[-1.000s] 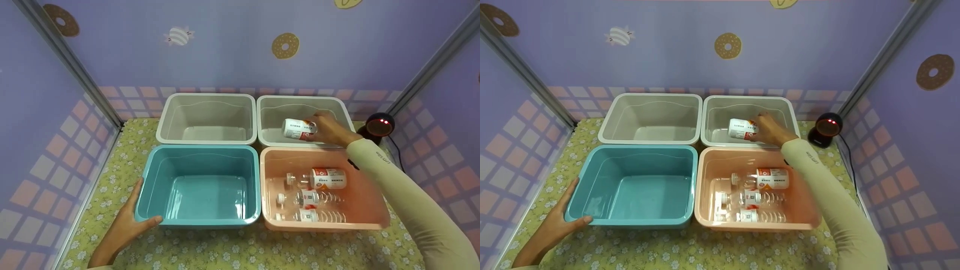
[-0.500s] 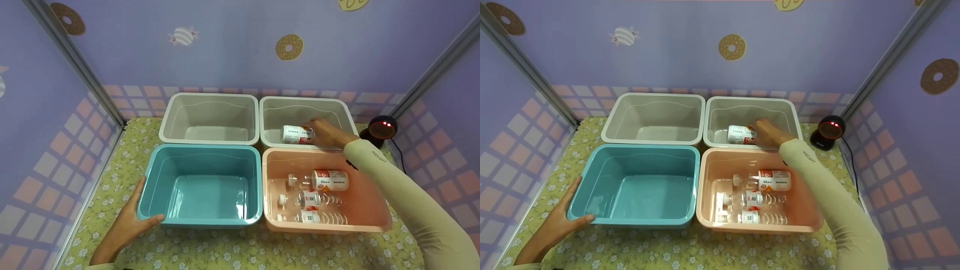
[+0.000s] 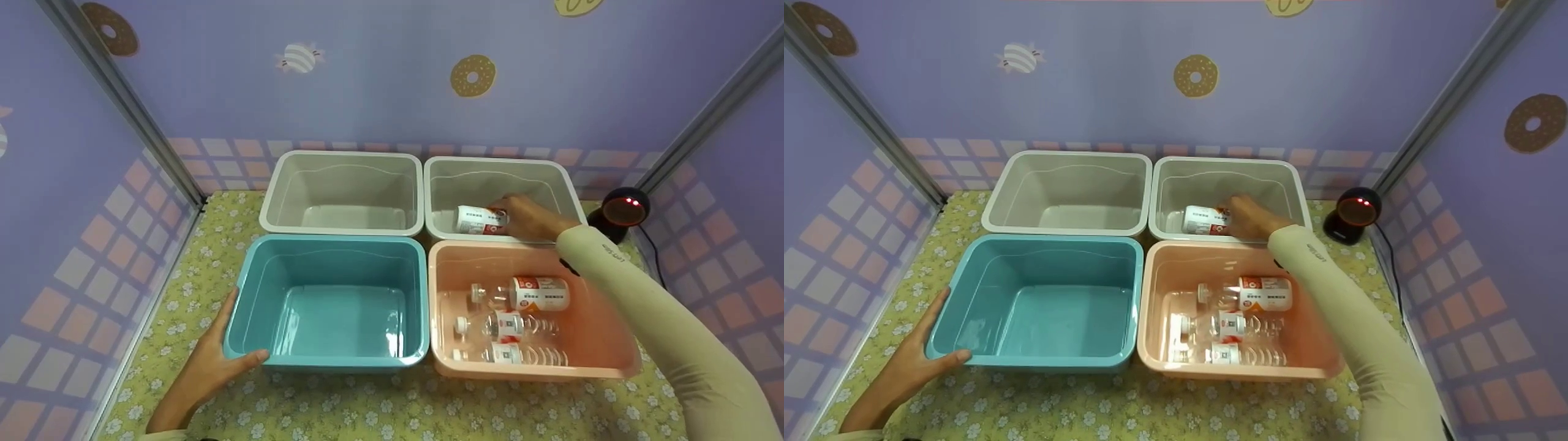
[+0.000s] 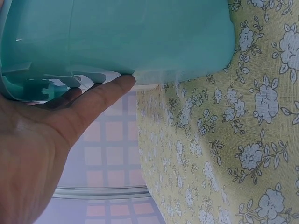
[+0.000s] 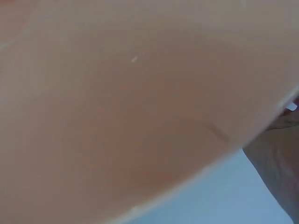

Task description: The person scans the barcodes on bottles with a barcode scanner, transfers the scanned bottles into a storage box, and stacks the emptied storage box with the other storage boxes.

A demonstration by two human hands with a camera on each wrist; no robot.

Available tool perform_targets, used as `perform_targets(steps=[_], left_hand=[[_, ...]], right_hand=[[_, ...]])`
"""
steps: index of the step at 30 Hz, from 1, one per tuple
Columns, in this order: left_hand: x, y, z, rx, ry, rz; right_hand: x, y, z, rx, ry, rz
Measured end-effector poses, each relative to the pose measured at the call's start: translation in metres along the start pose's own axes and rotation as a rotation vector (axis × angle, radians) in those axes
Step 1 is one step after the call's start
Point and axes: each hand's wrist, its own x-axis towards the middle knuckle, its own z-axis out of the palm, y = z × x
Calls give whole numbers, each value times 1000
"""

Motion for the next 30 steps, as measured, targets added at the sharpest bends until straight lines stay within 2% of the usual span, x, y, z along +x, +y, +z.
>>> perform_targets(steps=[13,19,25,30], left_hand=[[0,-1,-1,5,-3,-6],[1,-1,0,-14,-5,0],[0,0,0,-30,-4,-7],[0,0,0,-18,-3,-15]], right_hand=[[6,-2,0,42,-76,71],[7,-2,-1,28,-110,78],[4,0,-9,28,-94,114],[-6,-1,-18,101,-58,125]])
